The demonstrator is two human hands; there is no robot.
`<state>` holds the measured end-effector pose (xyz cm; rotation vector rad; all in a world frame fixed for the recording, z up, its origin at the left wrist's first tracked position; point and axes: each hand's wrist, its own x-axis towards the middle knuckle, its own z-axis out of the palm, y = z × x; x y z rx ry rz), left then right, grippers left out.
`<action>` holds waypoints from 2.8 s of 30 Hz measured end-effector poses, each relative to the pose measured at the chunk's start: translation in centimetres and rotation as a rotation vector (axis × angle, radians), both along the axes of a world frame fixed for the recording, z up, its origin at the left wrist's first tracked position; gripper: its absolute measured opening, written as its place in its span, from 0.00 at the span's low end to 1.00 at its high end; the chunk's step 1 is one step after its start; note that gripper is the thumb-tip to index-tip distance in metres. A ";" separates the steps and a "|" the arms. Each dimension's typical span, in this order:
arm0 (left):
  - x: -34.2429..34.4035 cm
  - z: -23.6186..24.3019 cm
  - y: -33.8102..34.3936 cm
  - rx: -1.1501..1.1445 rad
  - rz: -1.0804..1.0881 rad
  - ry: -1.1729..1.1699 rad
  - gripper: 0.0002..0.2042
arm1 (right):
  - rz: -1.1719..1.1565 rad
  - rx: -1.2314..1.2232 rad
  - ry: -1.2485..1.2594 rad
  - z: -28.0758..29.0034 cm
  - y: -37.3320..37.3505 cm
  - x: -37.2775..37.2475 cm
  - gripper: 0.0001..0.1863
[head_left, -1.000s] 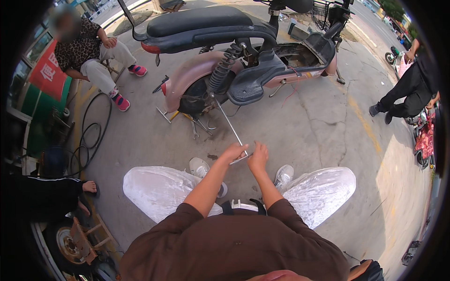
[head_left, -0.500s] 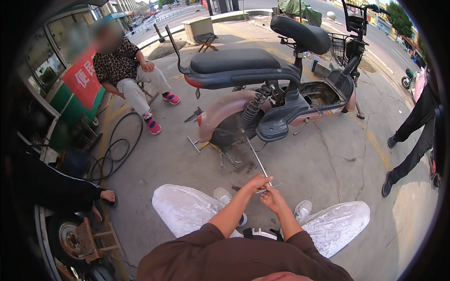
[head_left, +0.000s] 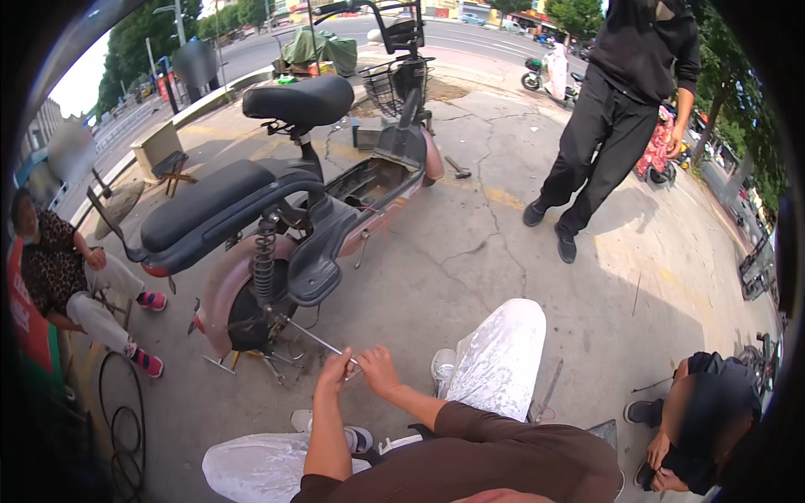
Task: The person is repairing a scooter by adjusting and tightening components near the rear wheel and suspension using various hand tools. They manipulate bolts and parts with wrenches and screwdrivers while seated on the ground.
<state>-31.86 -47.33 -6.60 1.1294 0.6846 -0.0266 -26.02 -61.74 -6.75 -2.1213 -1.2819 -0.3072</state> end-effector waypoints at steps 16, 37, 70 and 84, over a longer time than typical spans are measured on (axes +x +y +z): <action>0.8 -1.7 0.6 -0.088 0.079 -0.056 0.14 | 0.312 0.378 2.483 -3.7 -0.7 -0.6 0.21; -0.2 -1.7 1.0 -0.188 -0.004 -0.034 0.13 | 0.478 0.324 2.208 -2.7 0.3 0.4 0.11; 0.4 -1.5 0.9 -0.150 0.103 -0.105 0.14 | -0.178 0.311 2.097 -3.3 -0.5 1.1 0.13; -0.7 0.5 0.8 -0.248 0.049 -0.024 0.15 | 0.577 0.360 2.474 -0.1 0.6 -1.2 0.12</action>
